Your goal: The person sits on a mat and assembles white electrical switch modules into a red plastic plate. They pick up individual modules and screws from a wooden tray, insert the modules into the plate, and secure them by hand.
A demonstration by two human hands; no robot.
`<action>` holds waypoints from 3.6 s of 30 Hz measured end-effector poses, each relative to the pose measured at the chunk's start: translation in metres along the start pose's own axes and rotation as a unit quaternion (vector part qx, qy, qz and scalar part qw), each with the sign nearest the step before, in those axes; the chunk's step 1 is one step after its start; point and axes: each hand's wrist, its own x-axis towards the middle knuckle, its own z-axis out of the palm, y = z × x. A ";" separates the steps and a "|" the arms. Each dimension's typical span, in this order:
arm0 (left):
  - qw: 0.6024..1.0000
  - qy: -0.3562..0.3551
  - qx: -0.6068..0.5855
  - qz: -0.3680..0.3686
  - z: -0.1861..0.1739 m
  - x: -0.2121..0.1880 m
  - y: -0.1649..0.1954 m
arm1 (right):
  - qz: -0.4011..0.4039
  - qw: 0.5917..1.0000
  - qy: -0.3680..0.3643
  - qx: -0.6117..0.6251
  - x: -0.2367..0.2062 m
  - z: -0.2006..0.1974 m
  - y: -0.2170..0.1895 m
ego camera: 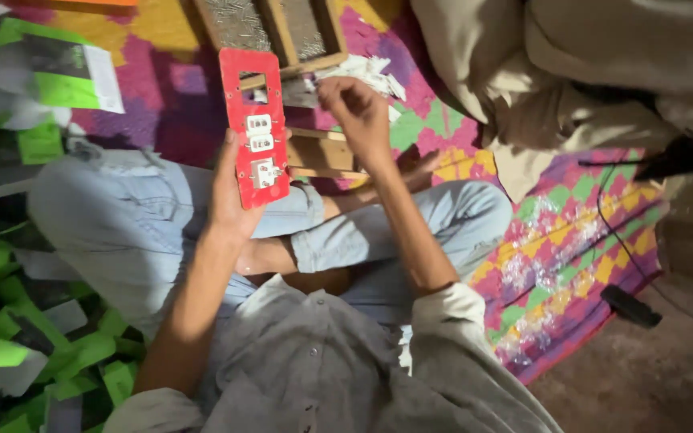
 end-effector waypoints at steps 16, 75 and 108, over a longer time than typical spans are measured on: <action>0.992 0.035 0.070 -0.095 -0.004 0.004 -0.039 | 0.111 0.975 0.048 0.186 -0.091 0.019 -0.001; 0.993 0.002 0.056 -0.104 0.007 -0.001 -0.039 | -0.022 0.991 0.133 0.018 -0.088 0.038 0.006; 0.998 -0.007 -0.046 -0.048 0.003 -0.001 -0.026 | -0.054 0.996 -0.065 0.042 -0.083 0.025 -0.019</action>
